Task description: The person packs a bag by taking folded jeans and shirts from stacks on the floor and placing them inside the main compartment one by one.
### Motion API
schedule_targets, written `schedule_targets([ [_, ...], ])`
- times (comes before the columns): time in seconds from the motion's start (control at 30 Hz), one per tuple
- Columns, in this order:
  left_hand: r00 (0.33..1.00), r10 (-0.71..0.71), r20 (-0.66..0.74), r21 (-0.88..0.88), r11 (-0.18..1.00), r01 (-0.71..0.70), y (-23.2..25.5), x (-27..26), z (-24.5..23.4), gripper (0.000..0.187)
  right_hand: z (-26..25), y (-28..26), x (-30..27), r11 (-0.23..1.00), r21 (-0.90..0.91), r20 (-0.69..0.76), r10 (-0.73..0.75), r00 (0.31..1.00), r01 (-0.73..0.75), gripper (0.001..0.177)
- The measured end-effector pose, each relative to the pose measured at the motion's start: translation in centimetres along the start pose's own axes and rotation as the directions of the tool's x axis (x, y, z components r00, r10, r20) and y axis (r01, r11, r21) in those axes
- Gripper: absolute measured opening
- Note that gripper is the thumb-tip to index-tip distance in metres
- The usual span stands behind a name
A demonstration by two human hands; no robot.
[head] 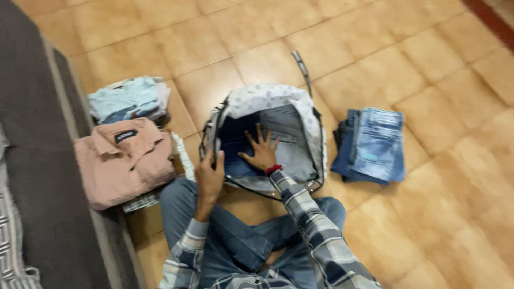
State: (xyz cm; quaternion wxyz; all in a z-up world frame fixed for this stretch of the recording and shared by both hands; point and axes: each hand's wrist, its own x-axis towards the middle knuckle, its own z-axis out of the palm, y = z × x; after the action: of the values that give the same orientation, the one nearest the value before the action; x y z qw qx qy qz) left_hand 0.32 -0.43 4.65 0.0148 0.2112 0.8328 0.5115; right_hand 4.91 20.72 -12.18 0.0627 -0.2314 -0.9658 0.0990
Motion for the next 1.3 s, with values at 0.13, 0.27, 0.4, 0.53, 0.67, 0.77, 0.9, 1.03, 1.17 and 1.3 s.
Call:
schedule_targets([
  [0.13,0.981,0.154,-0.122,0.111,0.984,-0.14,1.9,-2.6,-0.4,0.069,-0.3,5.5,-3.9,0.932,0.349,-0.176,-0.034,0.984,0.095,0.065],
  [0.27,0.741,0.653,0.159,0.333,0.671,-0.662,3.1,-6.2,0.9,0.057,-2.9,16.7,-11.0,0.446,0.895,-0.346,0.672,0.655,0.016,0.026],
  [0.4,0.433,0.72,0.543,0.054,0.485,-0.873,3.2,-9.7,4.2,0.066,-6.4,26.8,-16.5,-0.191,0.96,0.14,0.961,0.238,0.203,0.025],
  [0.53,0.361,0.543,0.758,0.133,0.413,-0.901,2.4,-11.0,6.4,0.065,-5.7,32.1,-18.4,-0.506,0.812,0.432,0.856,0.285,0.29,0.029],
  [0.67,0.413,0.701,0.581,0.283,0.302,-0.91,2.5,-10.4,7.7,0.054,-6.6,34.2,-18.1,-0.535,0.761,0.451,0.843,0.293,0.367,0.034],
  [0.77,0.438,0.559,0.704,0.206,0.429,-0.879,2.0,-10.2,8.1,0.035,-8.3,34.9,-17.3,-0.59,0.734,0.515,0.807,0.29,0.336,0.038],
  [0.9,0.418,0.653,0.631,0.012,0.53,-0.848,0.7,-10.6,7.0,0.013,-9.1,36.0,-15.8,-0.544,0.733,0.298,0.797,0.526,0.409,0.032],
  [1.03,0.402,0.654,0.641,-0.008,0.529,-0.848,1.1,-11.7,5.3,0.012,-10.8,37.6,-14.7,-0.571,0.701,0.276,0.769,0.576,0.427,0.028],
  [1.17,0.552,0.576,0.602,0.061,0.657,-0.751,2.5,-11.0,5.5,0.024,-14.4,35.5,-13.6,-0.634,0.649,0.304,0.723,0.621,0.42,0.028],
  [1.3,0.838,0.494,0.23,0.297,0.785,-0.544,4.8,-6.6,5.0,0.021,-15.9,35.3,-13.4,-0.524,0.723,0.105,0.728,0.678,0.451,0.025],
])
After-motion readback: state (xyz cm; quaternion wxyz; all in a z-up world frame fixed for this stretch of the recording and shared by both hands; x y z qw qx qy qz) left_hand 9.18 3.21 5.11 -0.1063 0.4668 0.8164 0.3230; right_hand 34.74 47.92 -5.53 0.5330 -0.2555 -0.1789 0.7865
